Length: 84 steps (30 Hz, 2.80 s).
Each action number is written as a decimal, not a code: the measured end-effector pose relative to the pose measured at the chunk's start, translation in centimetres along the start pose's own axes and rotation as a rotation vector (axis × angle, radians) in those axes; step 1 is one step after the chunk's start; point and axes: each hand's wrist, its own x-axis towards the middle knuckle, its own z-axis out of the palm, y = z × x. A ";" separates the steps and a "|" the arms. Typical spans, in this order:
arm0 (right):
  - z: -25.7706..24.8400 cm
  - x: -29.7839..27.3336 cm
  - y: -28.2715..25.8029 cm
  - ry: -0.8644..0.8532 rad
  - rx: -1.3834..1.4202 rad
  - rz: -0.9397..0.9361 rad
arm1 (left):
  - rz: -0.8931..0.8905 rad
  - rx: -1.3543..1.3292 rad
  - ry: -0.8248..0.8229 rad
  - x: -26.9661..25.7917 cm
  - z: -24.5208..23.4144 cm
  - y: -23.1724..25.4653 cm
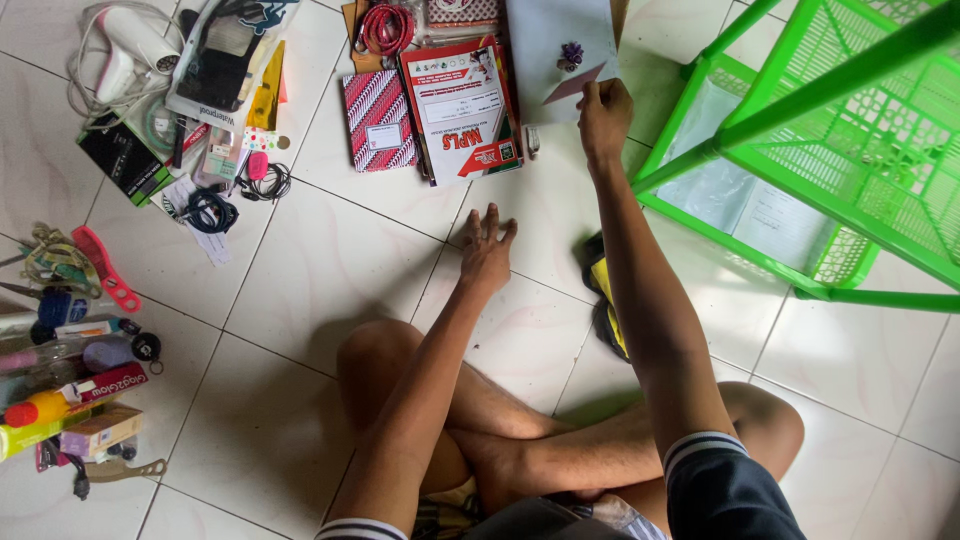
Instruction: The person assembles a green plastic storage rack by inserting cylindrical green legs into the corner sockets of the rack panels. They connect multiple panels together to form a multi-tiered structure, then place papers and a cloth into the bottom tier.
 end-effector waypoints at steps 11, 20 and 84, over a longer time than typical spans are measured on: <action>-9.1 -18.5 3.8 -0.664 0.109 0.119 | -0.308 -1.600 0.184 -1.2 1.7 1.3; -20.8 -22.4 9.4 0.133 -0.800 -0.248 | -0.129 -1.510 0.239 -7.4 3.7 2.9; -19.5 -29.7 -6.0 -0.229 0.989 0.322 | 0.150 -1.835 0.307 -13.2 -1.7 7.7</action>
